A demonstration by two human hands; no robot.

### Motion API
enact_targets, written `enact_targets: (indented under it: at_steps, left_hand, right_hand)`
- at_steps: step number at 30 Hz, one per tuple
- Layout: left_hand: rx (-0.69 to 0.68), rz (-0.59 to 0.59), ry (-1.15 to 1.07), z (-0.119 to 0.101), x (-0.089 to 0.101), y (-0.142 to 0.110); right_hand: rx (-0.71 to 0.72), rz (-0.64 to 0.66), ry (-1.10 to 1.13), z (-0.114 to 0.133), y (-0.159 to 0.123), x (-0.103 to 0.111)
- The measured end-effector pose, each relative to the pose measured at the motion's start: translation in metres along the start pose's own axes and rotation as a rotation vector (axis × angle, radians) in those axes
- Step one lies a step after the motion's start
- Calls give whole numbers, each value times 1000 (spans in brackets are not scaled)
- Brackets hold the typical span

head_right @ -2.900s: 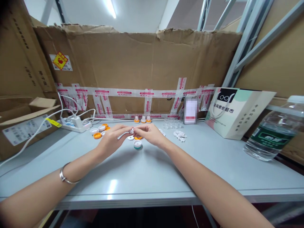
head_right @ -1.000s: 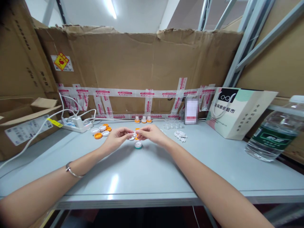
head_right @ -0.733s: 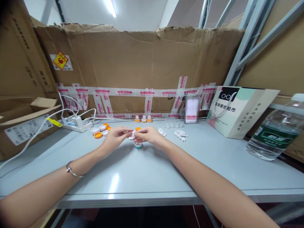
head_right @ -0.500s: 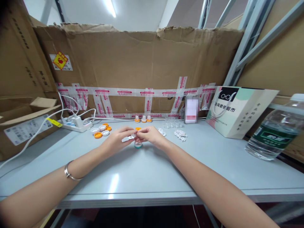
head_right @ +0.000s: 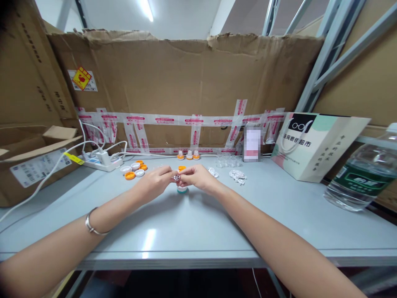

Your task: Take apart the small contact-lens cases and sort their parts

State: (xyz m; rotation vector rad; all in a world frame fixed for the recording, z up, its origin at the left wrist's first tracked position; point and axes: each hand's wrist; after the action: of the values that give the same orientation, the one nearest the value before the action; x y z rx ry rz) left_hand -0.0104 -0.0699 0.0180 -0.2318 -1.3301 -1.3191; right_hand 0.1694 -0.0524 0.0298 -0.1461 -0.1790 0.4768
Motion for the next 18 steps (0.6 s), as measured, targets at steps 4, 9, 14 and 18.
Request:
enact_targets:
  at_steps: [4,9,14,18]
  left_hand:
    - [9,-101,-26,0,-1,-1]
    - [-10,-210,-66,1,-3,-2]
    - [17,-321,-218,1,-5,0]
    - [79,-348,-344,1,-3,2]
  right_hand:
    - [25,16,10,2,-3,1]
    - [22,32,20,6,-8,1]
    - [25,20,27,6,-7,4]
    - [4,-22,45,3,-4,2]
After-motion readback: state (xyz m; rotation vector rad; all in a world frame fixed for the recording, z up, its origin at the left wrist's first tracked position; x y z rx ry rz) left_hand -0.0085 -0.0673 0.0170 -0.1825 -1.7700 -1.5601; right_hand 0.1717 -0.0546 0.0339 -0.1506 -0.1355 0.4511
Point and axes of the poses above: each hand's wrist, its own y-axis towards the middle knuckle, its own x-axis out of the back of the hand, z = x × y, and after that the axes turned 12 degrees about -x, right-handed
